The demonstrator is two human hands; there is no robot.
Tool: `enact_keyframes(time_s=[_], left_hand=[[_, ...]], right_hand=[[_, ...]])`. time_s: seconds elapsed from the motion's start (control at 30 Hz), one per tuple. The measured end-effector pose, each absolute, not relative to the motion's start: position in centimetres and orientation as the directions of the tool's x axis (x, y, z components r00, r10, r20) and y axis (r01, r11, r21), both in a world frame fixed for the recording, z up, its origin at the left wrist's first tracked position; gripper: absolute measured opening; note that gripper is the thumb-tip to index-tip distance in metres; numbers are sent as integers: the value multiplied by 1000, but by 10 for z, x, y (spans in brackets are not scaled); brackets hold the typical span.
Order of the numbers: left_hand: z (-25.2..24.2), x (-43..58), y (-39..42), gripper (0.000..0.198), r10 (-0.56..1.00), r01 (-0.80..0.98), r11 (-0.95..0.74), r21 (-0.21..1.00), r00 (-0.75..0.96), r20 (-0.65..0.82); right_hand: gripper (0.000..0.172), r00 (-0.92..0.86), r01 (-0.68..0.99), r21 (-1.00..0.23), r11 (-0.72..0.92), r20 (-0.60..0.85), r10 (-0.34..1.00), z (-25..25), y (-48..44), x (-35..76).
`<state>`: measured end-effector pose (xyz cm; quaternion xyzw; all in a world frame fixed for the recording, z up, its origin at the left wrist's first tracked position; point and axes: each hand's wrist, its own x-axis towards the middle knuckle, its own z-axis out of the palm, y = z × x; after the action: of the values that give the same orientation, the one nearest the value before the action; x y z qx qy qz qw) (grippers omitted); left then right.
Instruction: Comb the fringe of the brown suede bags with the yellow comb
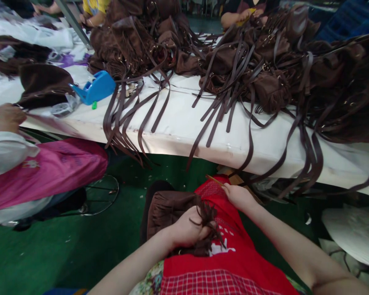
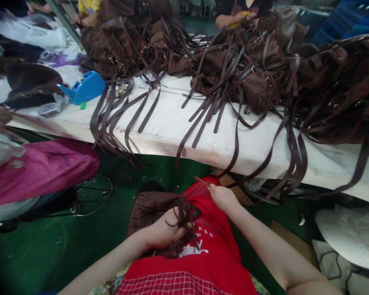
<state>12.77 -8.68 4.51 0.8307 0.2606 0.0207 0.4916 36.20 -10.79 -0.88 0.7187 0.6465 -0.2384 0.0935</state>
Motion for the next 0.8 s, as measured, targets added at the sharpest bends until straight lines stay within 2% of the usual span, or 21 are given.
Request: enact_keyframes(time_s=[0.03,0.13,0.2,0.27,0.37,0.5,0.57,0.7,0.8], left_hand=[[46,129,-88,24,436,406,-477,780,879,-191],[51,134,-91,17,334,335,-660,673,933,-137],[56,137,-93,17,211,206,-677,707,974,-81],[58,139,-95,25,134,104,-646,756,991,-21],[58,138,-97,30,97,58,-617,785,995,3],[53,136,-98,33,103,68,-593,803,995,-8],[52,135,-97,34,117,86,-593,801,993,-21],[49,133,-96,37,148,139,-604,785,987,-62],[48,133,-96,36,168,162,-602,782,983,-74]], right_hand=[[40,51,954,-243,-175,-445,894,-7,-103,366],[34,-80,773,-619,-140,-315,946,5,-90,366],[28,-190,578,-810,-99,-251,949,15,-84,356],[24,-270,411,-906,-103,-229,935,22,-79,341],[23,-293,307,-941,-144,-237,926,18,-74,323],[53,-297,273,-942,-194,-275,915,-4,-73,311],[61,-298,204,-951,-232,-286,911,-16,-77,306],[56,-182,-17,-920,-391,-382,906,-28,-91,296],[51,-221,-174,-845,-505,-466,856,-26,-99,295]])
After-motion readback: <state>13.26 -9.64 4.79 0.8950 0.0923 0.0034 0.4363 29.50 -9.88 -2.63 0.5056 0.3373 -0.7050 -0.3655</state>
